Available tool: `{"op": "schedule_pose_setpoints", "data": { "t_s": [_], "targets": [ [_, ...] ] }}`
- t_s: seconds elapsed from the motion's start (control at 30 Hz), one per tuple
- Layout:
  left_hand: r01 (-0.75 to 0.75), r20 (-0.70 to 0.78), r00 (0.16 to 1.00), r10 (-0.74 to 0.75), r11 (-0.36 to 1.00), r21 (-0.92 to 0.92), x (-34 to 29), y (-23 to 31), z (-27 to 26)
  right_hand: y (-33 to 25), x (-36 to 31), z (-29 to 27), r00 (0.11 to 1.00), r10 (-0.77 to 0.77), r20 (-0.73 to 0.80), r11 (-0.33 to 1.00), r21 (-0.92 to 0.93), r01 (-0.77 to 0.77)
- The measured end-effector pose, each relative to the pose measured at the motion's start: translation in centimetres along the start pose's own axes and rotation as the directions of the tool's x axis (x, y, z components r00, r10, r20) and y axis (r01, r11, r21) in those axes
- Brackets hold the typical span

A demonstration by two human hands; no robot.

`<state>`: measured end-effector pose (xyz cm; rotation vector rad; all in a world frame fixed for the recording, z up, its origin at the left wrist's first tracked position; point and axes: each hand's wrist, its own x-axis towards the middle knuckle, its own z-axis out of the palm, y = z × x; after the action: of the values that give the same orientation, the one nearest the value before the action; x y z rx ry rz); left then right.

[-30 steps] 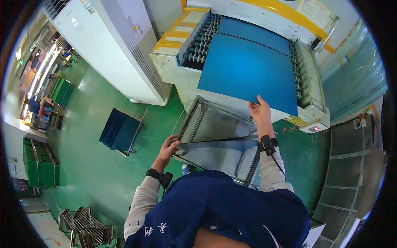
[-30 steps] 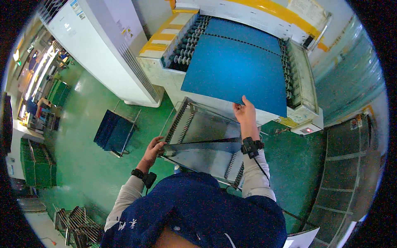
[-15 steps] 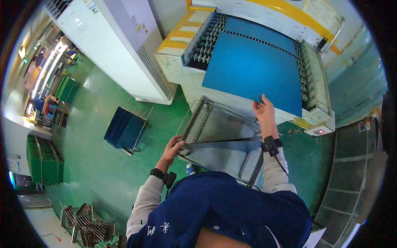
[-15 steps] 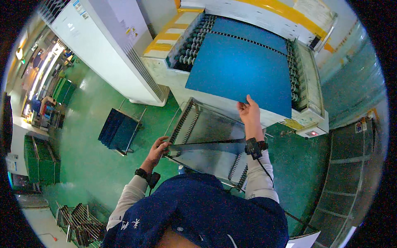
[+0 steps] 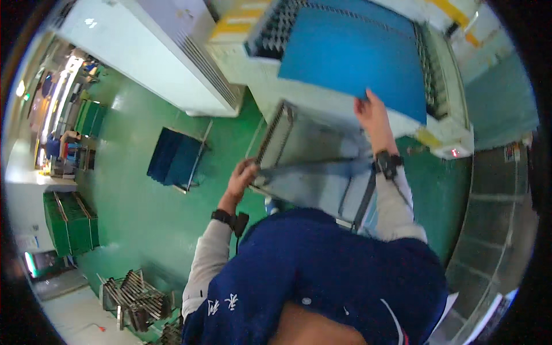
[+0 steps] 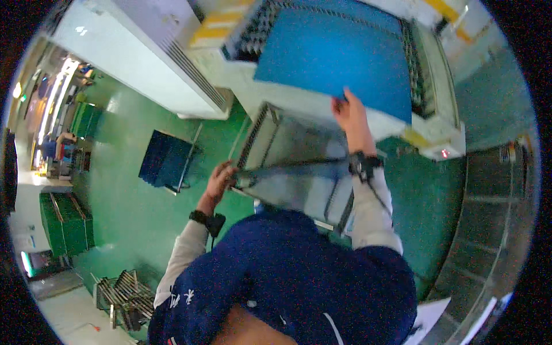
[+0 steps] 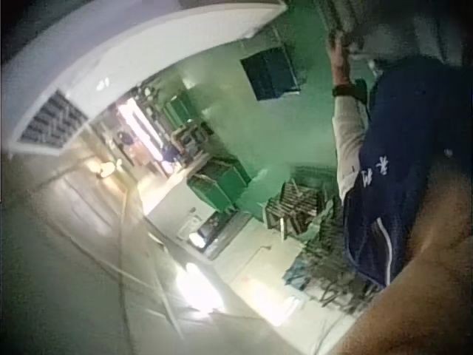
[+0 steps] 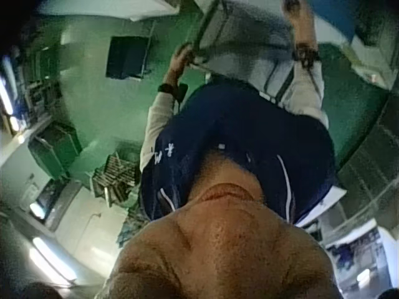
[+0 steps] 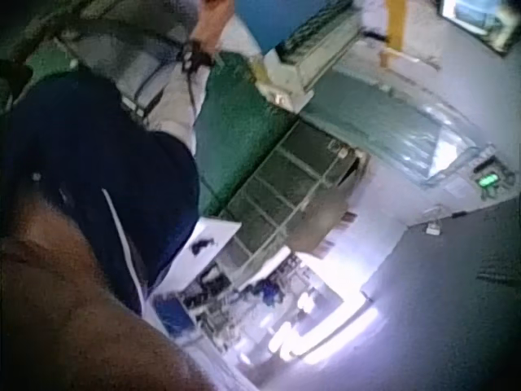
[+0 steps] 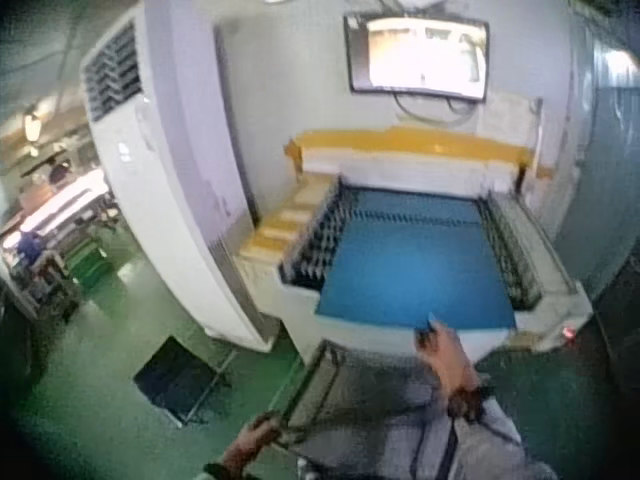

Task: Manually feeding metal or plastic plates into a processing machine and organizing metal storage racks.

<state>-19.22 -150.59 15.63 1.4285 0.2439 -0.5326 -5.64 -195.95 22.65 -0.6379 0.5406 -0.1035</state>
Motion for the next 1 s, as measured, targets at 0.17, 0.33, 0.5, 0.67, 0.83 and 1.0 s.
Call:
{"op": "schedule_pose_setpoints", "data": {
  "t_s": [0.17,0.33,0.5,0.67,0.83,1.0],
  "targets": [
    [-0.023,-0.001,1.000,0.023,0.999,0.037,-0.5,1.1,1.1,-1.7,-3.3,0.1,0.973,0.219,0.067,0.858,-0.488,-0.159],
    [-0.052,0.039,0.998,0.052,0.999,0.010,0.1,0.7,0.8,-0.4,-5.9,-1.7,0.908,0.352,0.226,0.224,-0.963,0.152],
    [-0.043,0.021,0.999,0.042,0.999,0.020,-0.1,0.9,0.8,3.1,-8.1,-3.5,0.809,0.528,0.258,-0.176,-0.899,0.401],
    [-0.017,0.034,0.999,0.016,0.999,0.039,0.1,0.9,0.4,4.7,-8.5,-4.5,0.867,0.392,0.307,-0.236,-0.878,0.417],
    [-0.058,-0.002,0.998,0.058,0.998,0.030,0.0,0.8,0.7,4.9,-9.3,-3.2,0.887,0.334,0.319,-0.297,-0.857,0.421],
    [-0.061,-0.058,0.996,0.066,0.996,0.072,-0.4,1.3,0.9,5.4,-9.2,-3.7,0.875,0.272,0.400,-0.334,-0.813,0.476]
  ]
}}
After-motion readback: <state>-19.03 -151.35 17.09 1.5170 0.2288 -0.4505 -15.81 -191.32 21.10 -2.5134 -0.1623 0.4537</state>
